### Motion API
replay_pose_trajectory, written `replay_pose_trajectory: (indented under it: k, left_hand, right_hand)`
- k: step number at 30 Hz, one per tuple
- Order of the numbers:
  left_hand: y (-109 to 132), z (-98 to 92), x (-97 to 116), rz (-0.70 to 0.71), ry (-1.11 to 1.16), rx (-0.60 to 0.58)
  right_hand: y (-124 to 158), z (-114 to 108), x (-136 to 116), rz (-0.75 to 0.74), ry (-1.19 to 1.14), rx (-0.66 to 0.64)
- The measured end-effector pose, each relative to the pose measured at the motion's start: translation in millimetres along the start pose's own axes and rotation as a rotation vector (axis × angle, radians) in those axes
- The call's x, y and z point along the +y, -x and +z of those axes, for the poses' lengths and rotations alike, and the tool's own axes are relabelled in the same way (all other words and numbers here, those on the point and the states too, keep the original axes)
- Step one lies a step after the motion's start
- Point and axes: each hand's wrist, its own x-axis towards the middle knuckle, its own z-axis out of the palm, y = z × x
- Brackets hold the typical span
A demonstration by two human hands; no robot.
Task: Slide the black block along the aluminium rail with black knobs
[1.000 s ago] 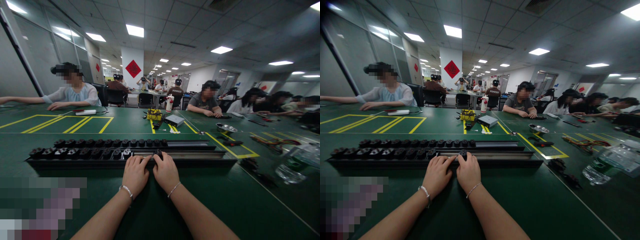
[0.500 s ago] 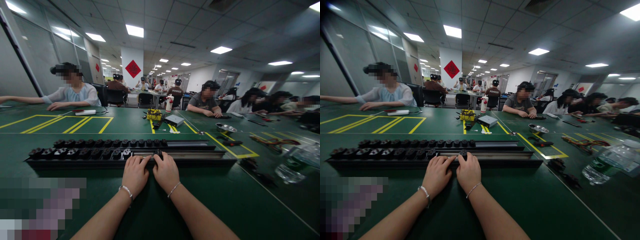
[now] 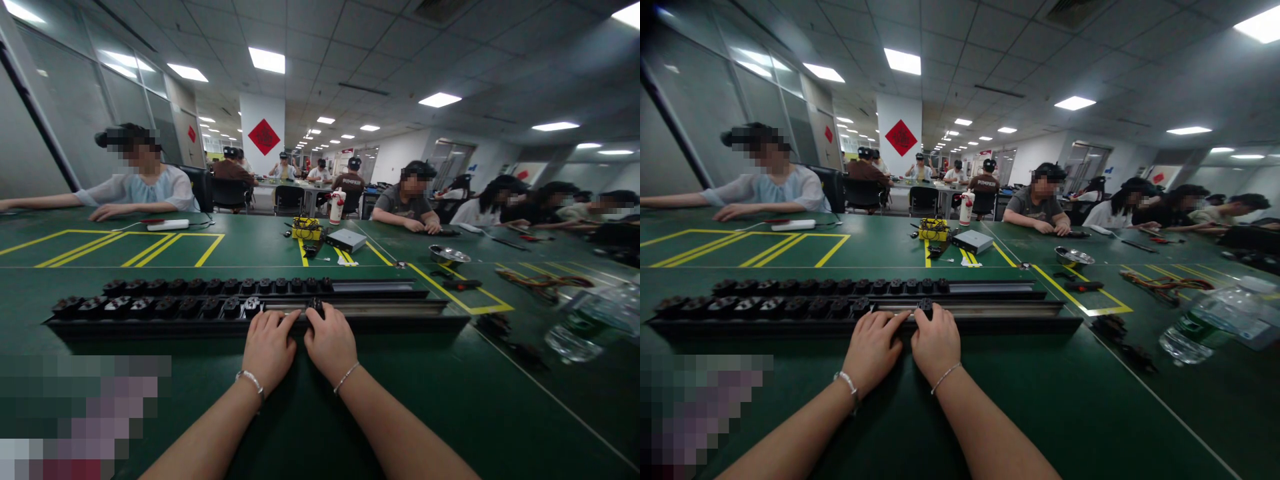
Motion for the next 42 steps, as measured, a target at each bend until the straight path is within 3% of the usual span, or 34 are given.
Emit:
replay_pose_trajectory:
  k: [42]
  left_hand:
    - [0.4,0.3,-0.1,-0.003,0.004,-0.008]
  right_hand:
    - [-0.1,-0.9,-1.0,0.03,0.001,0.004]
